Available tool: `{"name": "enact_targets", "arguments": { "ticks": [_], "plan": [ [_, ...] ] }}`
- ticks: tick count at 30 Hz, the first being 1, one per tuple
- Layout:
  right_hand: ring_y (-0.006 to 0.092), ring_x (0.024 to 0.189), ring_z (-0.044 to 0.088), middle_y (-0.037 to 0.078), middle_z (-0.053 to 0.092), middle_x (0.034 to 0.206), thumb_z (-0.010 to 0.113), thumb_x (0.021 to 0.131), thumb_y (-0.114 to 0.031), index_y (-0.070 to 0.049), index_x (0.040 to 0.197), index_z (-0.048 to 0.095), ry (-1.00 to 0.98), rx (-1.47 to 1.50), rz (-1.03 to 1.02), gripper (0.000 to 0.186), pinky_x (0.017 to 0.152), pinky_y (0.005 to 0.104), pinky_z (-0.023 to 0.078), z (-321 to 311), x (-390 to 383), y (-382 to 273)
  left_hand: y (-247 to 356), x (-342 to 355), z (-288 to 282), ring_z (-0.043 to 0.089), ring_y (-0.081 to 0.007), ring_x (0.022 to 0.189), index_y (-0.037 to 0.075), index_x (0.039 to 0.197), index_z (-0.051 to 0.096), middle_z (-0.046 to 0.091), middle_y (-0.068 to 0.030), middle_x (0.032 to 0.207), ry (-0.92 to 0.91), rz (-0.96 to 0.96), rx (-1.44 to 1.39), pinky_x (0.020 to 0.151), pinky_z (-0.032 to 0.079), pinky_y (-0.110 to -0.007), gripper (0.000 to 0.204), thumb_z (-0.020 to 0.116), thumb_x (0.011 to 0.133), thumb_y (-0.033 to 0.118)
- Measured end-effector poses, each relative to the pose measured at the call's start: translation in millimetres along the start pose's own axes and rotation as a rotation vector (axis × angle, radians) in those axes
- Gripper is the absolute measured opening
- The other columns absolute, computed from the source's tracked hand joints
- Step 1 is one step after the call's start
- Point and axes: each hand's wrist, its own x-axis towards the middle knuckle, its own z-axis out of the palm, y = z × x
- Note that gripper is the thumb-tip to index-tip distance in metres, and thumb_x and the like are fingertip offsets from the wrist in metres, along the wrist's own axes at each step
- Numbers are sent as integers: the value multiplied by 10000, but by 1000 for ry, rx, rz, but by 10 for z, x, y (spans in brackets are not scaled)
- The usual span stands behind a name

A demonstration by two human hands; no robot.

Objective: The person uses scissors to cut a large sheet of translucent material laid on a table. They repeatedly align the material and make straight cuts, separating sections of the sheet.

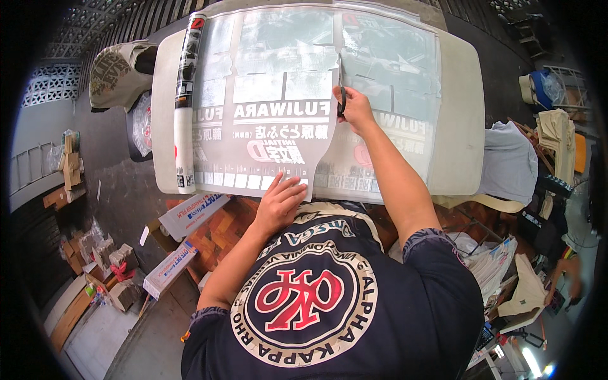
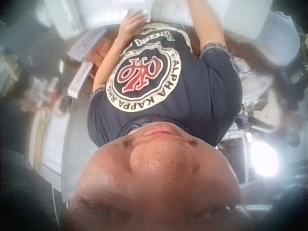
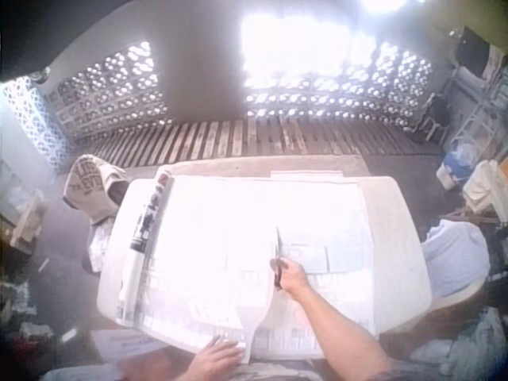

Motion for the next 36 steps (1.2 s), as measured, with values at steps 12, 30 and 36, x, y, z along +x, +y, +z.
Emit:
{"name": "enact_targets", "arguments": {
  "ticks": [12, 30, 36],
  "plan": [
    [92, 573, 544, 7, 633, 713, 781, 856, -560, -9, 1047, 718, 75, -53, -44, 586, 457, 280, 441, 46, 883, -470, 18, -60, -30, 639, -310, 1226, 29, 1022, 726, 722, -104, 1186, 20, 0, -20, 1138, 415, -523, 252, 725, 780, -37],
    [207, 777, 728, 118, 759, 880, 893, 672, -154, -9, 1057, 725, 350, -264, -227, 444, 739, 331, 567, 769, -35, -226, -1044, -124, -1028, 335, -347, 1500, 116, 1491, 487, 486, -130, 1542, -122, -206, 287, 1234, 27, -634, 731, 771, 852, 331],
    [143, 740, 667, 62, 713, 905, 861, 796, -75, 33, 1218, 624, 111, 30, -458, 495, 647, 257, 524, 528, -561, -1145, -2149, -592, -2041, 338, -342, 1486, 118, 1480, 489, 467, -99, 1551, -153, -521, 738, 1207, 97, -670, 612, 522, 1002, 498]
  ]
}}
